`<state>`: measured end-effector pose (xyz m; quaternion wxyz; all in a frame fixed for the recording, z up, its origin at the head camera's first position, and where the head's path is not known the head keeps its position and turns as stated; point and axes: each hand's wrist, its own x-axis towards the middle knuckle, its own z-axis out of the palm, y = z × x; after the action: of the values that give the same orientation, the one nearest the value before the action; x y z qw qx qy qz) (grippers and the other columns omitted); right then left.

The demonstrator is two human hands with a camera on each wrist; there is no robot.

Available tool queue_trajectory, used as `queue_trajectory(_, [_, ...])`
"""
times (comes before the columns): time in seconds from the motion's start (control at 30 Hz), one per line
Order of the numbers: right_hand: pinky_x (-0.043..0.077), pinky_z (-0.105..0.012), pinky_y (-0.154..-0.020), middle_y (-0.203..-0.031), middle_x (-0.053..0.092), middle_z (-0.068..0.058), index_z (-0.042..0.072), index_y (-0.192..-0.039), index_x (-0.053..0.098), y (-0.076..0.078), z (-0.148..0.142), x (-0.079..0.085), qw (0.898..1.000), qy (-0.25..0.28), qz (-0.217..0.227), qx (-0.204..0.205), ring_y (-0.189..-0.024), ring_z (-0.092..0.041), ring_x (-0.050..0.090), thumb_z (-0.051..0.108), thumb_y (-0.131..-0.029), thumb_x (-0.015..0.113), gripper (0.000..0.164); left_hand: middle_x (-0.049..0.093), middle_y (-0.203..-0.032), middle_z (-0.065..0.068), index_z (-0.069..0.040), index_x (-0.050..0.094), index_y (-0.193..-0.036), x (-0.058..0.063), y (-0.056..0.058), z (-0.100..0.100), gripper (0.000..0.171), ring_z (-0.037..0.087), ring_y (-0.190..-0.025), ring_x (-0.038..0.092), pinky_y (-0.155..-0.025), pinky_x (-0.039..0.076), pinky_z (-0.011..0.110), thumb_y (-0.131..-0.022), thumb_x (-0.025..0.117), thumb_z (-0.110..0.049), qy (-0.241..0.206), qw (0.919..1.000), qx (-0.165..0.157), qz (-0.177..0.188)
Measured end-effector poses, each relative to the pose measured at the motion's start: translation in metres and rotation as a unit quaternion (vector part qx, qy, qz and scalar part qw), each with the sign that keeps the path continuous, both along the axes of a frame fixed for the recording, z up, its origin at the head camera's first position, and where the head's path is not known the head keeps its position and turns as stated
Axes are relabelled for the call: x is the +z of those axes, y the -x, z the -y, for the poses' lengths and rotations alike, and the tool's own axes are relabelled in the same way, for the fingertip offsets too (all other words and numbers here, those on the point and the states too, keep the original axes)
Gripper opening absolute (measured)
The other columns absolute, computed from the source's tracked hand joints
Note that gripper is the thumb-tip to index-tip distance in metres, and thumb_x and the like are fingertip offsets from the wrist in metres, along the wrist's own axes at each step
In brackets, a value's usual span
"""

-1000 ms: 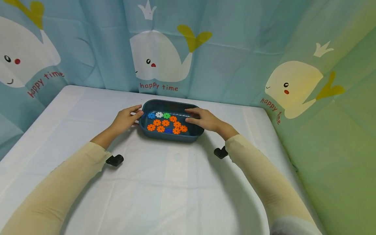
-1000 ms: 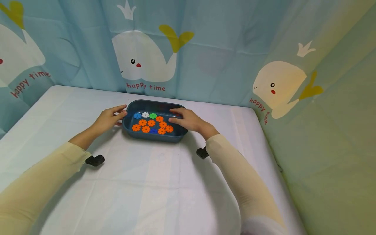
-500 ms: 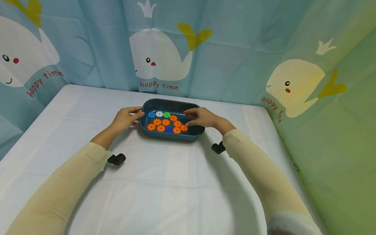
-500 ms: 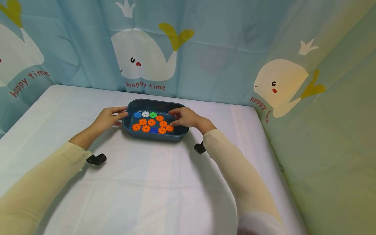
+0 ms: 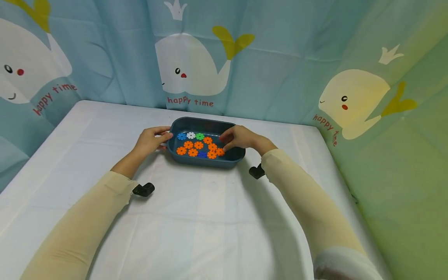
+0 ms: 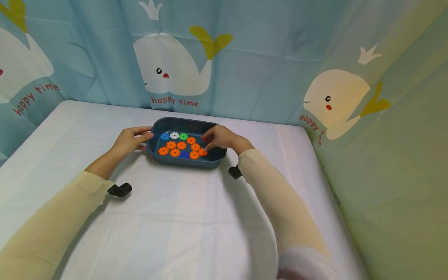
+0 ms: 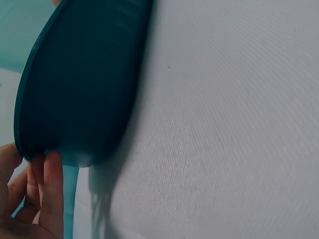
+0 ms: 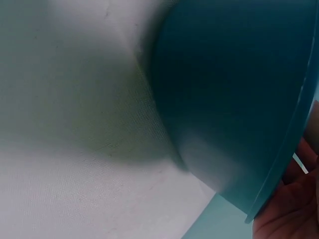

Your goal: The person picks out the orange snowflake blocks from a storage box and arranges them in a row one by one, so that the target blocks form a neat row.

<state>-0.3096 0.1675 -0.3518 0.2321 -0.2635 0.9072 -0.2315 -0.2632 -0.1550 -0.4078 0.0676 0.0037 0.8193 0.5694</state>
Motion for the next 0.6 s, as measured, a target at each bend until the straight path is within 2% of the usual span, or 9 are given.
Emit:
queue_trajectory(0.2, [0.051,-0.036,-0.098,-0.122,0.068,-0.013,0.001,-0.123,0.067,0.005,0.003,-0.002,1.0,-0.02,-0.002,0.006,-0.11,-0.024,0.065,0.011,-0.085,0.078,0.041,0.052,-0.135,0.019,-0.009,0.051,-0.144,-0.001,0.0,-0.002,0.051,0.003,-0.085,0.064,-0.073,0.058,0.019,-0.098,0.061,-0.028,-0.011,0.9998,0.014,0.011])
queue_trajectory(0.43, [0.051,-0.036,-0.099,-0.118,0.069,-0.014,0.0,-0.119,0.069,0.006,0.009,0.002,0.999,-0.042,0.008,0.006,-0.109,-0.025,0.065,0.009,-0.085,0.078,0.037,0.054,-0.133,0.02,-0.009,0.052,-0.144,-0.004,-0.002,-0.002,0.051,-0.003,-0.073,0.062,-0.075,0.058,0.02,-0.098,0.062,-0.029,-0.025,0.9994,0.021,0.008])
queue_trajectory(0.6, [0.051,-0.035,-0.099,-0.118,0.069,-0.013,0.001,-0.119,0.069,0.008,0.012,0.003,0.998,-0.061,0.021,0.015,-0.11,-0.024,0.064,0.01,-0.086,0.077,0.035,0.054,-0.131,0.019,-0.009,0.052,-0.144,-0.006,-0.002,-0.002,0.051,-0.003,-0.072,0.062,-0.074,0.058,0.019,-0.098,0.061,-0.029,-0.03,0.9993,0.023,0.006])
